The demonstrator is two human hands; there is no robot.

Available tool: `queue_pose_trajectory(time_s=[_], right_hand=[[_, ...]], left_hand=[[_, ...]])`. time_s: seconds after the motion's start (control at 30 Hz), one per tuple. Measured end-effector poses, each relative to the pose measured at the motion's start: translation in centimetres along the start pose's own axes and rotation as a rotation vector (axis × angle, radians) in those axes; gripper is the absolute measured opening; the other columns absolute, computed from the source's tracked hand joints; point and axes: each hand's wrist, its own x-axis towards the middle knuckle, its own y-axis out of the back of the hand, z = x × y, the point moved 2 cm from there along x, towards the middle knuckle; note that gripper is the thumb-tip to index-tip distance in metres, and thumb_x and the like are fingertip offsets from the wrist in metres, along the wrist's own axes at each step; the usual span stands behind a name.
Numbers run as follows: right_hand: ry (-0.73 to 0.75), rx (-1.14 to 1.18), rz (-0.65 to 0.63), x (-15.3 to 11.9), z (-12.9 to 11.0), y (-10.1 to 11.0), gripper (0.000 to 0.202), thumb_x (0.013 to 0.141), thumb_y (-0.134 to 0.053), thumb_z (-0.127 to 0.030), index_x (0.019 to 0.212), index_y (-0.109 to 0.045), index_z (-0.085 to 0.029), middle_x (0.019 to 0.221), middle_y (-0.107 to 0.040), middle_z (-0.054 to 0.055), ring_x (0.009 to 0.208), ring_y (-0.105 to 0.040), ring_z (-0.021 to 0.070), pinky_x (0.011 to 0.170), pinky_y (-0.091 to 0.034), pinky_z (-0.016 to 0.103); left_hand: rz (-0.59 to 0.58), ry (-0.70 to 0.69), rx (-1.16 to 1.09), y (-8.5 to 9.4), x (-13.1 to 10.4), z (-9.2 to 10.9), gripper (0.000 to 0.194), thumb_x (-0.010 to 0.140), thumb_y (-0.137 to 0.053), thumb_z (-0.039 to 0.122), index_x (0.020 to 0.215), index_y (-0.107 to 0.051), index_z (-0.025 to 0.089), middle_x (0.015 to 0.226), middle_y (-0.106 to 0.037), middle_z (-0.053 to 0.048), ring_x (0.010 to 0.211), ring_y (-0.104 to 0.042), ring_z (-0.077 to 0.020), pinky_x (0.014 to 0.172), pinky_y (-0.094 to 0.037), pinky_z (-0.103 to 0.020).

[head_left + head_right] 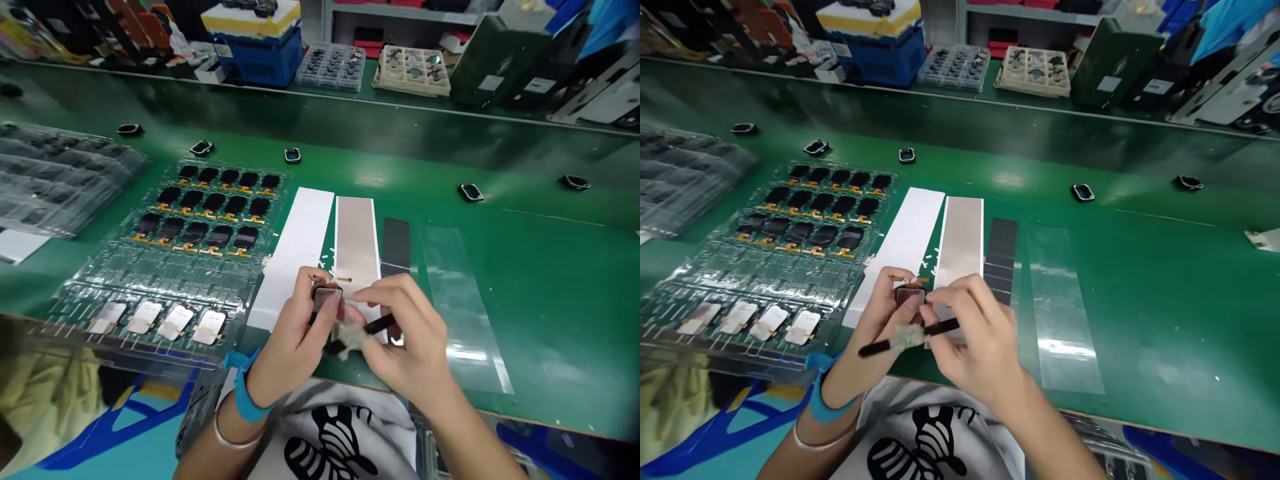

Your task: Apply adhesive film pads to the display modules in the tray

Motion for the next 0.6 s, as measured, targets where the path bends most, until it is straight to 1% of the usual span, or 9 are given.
queue_pose_trajectory(time_s=[0.1,0.17,0.23,0.3,0.4,0.47,0.53,0.6], right_hand=[[0.113,-0.168,0.017,-0.5,0.5,-0.8,0.019,0.086,-0.063,-0.007,0.101,-0.062,-0.018,0.088,-0.062,0.003,0.075,-0.062,0.011,0.058,-0.05,0.022],[0.139,-0.225,0.009,-0.9,0.8,-1.1,0.023,0.086,-0.062,-0.004,0.104,-0.062,-0.018,0.092,-0.064,0.004,0.077,-0.063,0.0115,0.06,-0.05,0.023],[0.151,-0.257,0.001,-1.2,1.1,-1.1,0.029,0.084,-0.061,-0.001,0.107,-0.063,-0.017,0.096,-0.065,0.005,0.077,-0.063,0.0113,0.06,-0.05,0.023],[0.158,-0.273,0.016,-1.4,1.2,-1.0,0.034,0.081,-0.06,0.002,0.108,-0.065,-0.017,0.098,-0.064,0.004,0.074,-0.061,0.0103,0.059,-0.049,0.023],[0.134,-0.273,0.039,-1.6,1.2,-1.0,0.038,0.079,-0.06,0.004,0.108,-0.066,-0.019,0.097,-0.062,0.003,0.059,-0.051,0.0064,0.05,-0.043,0.024],[0.116,-0.265,0.037,-1.6,1.1,-1.0,0.039,0.08,-0.06,0.004,0.11,-0.066,-0.02,0.097,-0.061,0.003,0.055,-0.045,0.0053,0.047,-0.04,0.023],[0.121,-0.269,0.029,-1.6,1.1,-1.2,0.038,0.08,-0.06,0.004,0.11,-0.066,-0.02,0.098,-0.063,0.004,0.056,-0.047,0.0058,0.048,-0.042,0.023],[0.146,-0.29,0.025,-1.6,1.0,-1.4,0.036,0.081,-0.059,0.003,0.109,-0.066,-0.018,0.099,-0.066,0.004,0.061,-0.054,0.007,0.052,-0.047,0.023]], left_hand=[[-0.048,0.022,-0.087,-0.2,0.2,-0.9,0.005,0.104,-0.042,0.032,0.105,-0.042,0.027,0.072,-0.048,0.006,0.062,-0.047,-0.0074,0.059,-0.039,-0.019],[-0.054,0.029,-0.104,-0.1,0.2,-1.3,0.005,0.103,-0.045,0.032,0.102,-0.044,0.027,0.074,-0.05,0.006,0.064,-0.049,-0.0073,0.059,-0.04,-0.019],[-0.048,0.03,-0.097,0.0,0.1,-1.3,0.006,0.102,-0.049,0.03,0.1,-0.046,0.026,0.077,-0.053,0.005,0.065,-0.05,-0.0072,0.058,-0.04,-0.019],[-0.029,0.021,-0.058,0.2,0.0,-1.2,0.005,0.101,-0.052,0.028,0.097,-0.049,0.026,0.078,-0.054,0.005,0.065,-0.05,-0.0068,0.058,-0.04,-0.018],[-0.012,-0.007,0.007,0.3,-0.2,-0.9,0.002,0.101,-0.052,0.025,0.099,-0.052,0.027,0.078,-0.056,0.005,0.068,-0.052,-0.0074,0.06,-0.04,-0.019],[-0.011,-0.019,0.018,0.3,-0.4,-1.0,0.005,0.102,-0.048,0.026,0.103,-0.052,0.028,0.076,-0.054,0.004,0.067,-0.052,-0.0084,0.06,-0.04,-0.02],[0.002,-0.019,0.018,0.3,-0.6,-1.1,0.008,0.104,-0.044,0.028,0.104,-0.052,0.028,0.074,-0.052,0.004,0.065,-0.05,-0.0092,0.058,-0.039,-0.021],[0.019,-0.003,0.012,0.3,-0.7,-1.3,0.008,0.104,-0.042,0.03,0.103,-0.05,0.028,0.072,-0.05,0.004,0.063,-0.048,-0.0095,0.056,-0.038,-0.021]])
